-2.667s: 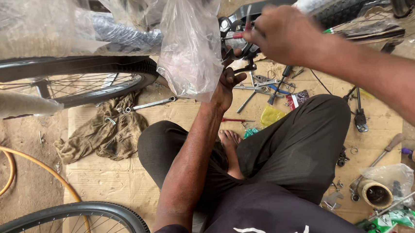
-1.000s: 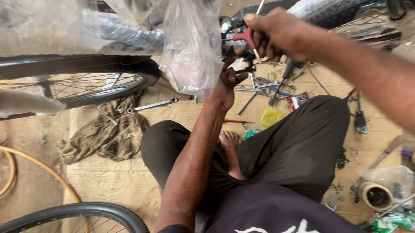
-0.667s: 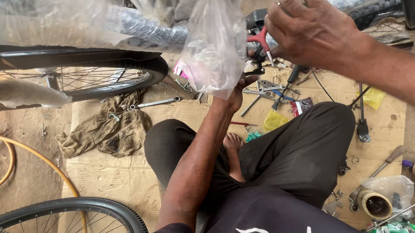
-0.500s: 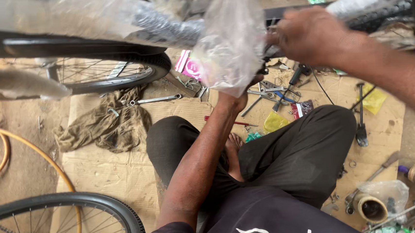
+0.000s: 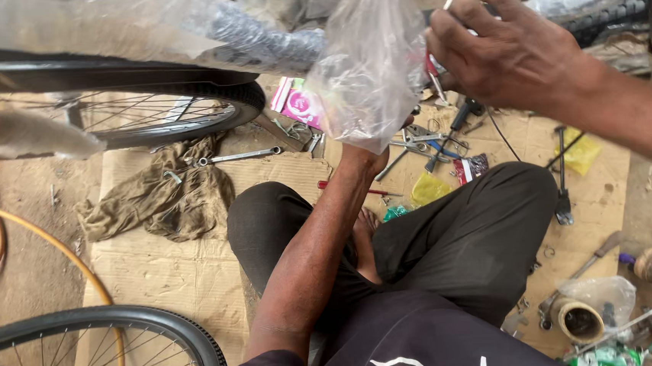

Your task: The person is assembling a bicycle by attaching a pedal to the crank arm. They unwrap the pedal, apply grease to the threads, and then screw it onto the crank arm using a screwdriver and wrench to tighten it.

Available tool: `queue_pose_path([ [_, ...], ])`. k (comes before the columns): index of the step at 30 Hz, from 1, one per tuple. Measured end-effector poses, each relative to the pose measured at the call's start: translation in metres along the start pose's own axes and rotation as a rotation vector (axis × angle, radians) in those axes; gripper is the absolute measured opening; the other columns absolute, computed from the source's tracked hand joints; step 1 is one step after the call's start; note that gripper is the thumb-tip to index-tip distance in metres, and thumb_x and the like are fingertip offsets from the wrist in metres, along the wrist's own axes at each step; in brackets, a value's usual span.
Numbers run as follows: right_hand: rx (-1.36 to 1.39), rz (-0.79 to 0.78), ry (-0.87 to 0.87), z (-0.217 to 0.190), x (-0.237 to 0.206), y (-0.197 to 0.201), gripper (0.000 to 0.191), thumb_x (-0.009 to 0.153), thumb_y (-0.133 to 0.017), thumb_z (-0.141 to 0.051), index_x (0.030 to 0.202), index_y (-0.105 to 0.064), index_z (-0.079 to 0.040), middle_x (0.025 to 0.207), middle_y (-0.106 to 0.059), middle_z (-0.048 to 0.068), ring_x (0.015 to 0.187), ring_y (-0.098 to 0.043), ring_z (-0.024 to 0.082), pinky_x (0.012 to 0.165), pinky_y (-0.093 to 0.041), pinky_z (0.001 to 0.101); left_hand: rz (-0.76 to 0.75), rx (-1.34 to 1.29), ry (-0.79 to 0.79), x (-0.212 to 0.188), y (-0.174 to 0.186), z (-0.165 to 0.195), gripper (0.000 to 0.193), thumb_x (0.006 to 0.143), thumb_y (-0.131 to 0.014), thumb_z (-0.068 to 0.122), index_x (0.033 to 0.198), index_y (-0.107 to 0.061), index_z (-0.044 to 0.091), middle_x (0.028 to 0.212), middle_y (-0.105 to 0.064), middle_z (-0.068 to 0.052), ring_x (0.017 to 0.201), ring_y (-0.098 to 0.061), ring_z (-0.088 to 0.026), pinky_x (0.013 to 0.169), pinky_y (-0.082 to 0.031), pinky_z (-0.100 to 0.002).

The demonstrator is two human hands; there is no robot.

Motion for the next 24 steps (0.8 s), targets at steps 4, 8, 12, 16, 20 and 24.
queue_pose_path([
  [4, 0.114, -0.242, 0.093, 0.001, -0.005, -0.038, 0.02, 0.11, -0.063, -0.013, 0.095, -0.066, 0.0, 0.08, -0.057, 0.008, 0.075, -0.062, 0.022, 0.069, -0.053, 0.0365, 0.035, -0.149, 0.043, 0.0, 0.008, -0.006, 0.044, 0.095, -0.07, 0.018, 0.134, -0.054, 0.005, 0.126, -0.061, -0.015, 0.107, -0.067, -0.03, 0.087, -0.062, -0.047],
  [8, 0.746, -0.41, -0.673, -0.012, -0.015, -0.077, 0.029, 0.112, -0.055, -0.02, 0.091, -0.064, -0.001, 0.08, -0.056, 0.01, 0.072, -0.06, 0.023, 0.069, -0.053, 0.0375, -0.057, 0.118, -0.078, 0.0, 0.005, -0.002, 0.046, 0.094, -0.076, 0.004, 0.135, -0.054, 0.003, 0.126, -0.06, -0.014, 0.111, -0.064, -0.028, 0.095, -0.06, -0.048],
  [12, 1.091, -0.383, -1.137, -0.027, -0.025, -0.093, 0.032, 0.112, -0.05, -0.024, 0.095, -0.062, 0.0, 0.086, -0.056, 0.012, 0.077, -0.059, 0.023, 0.071, -0.053, 0.0375, -0.101, 0.233, -0.139, 0.0, -0.011, 0.008, 0.04, 0.096, -0.074, 0.007, 0.133, -0.058, 0.002, 0.126, -0.065, -0.014, 0.096, -0.06, -0.02, 0.094, -0.059, -0.044],
  [16, 0.898, -0.239, -1.053, -0.022, -0.029, -0.075, 0.035, 0.113, -0.045, -0.028, 0.098, -0.059, 0.0, 0.091, -0.056, 0.013, 0.082, -0.059, 0.024, 0.074, -0.053, 0.0375, -0.098, -0.027, -0.107, -0.016, -0.024, 0.019, 0.032, 0.104, -0.062, 0.026, 0.129, -0.06, 0.006, 0.123, -0.071, -0.01, 0.064, -0.053, -0.009, 0.079, -0.064, -0.042],
  [20, 0.308, 0.016, -0.379, -0.015, -0.031, -0.03, 0.037, 0.105, -0.043, -0.035, 0.115, -0.059, -0.002, 0.112, -0.056, 0.011, 0.102, -0.06, 0.023, 0.089, -0.054, 0.0357, -0.136, 0.05, -0.136, -0.023, -0.034, 0.026, 0.029, 0.108, -0.058, 0.026, 0.133, -0.058, 0.01, 0.128, -0.07, -0.008, 0.069, -0.051, -0.008, 0.081, -0.063, -0.042],
  [24, -0.171, -0.098, -0.059, -0.001, -0.026, -0.012, 0.067, 0.09, -0.052, -0.067, 0.12, -0.065, -0.009, 0.113, -0.056, 0.004, 0.11, -0.058, 0.019, 0.097, -0.05, 0.0346, -0.136, 0.029, -0.147, -0.02, -0.033, 0.023, 0.032, 0.108, -0.059, 0.027, 0.134, -0.06, 0.009, 0.129, -0.07, -0.009, 0.069, -0.052, -0.007, 0.081, -0.063, -0.041],
])
Point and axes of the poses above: each hand's wrist, its own x-axis towards the middle knuckle, its own y-axis out of the back of the hand, z = x × y, the point moved 3 cm from there along x, towards the middle knuckle
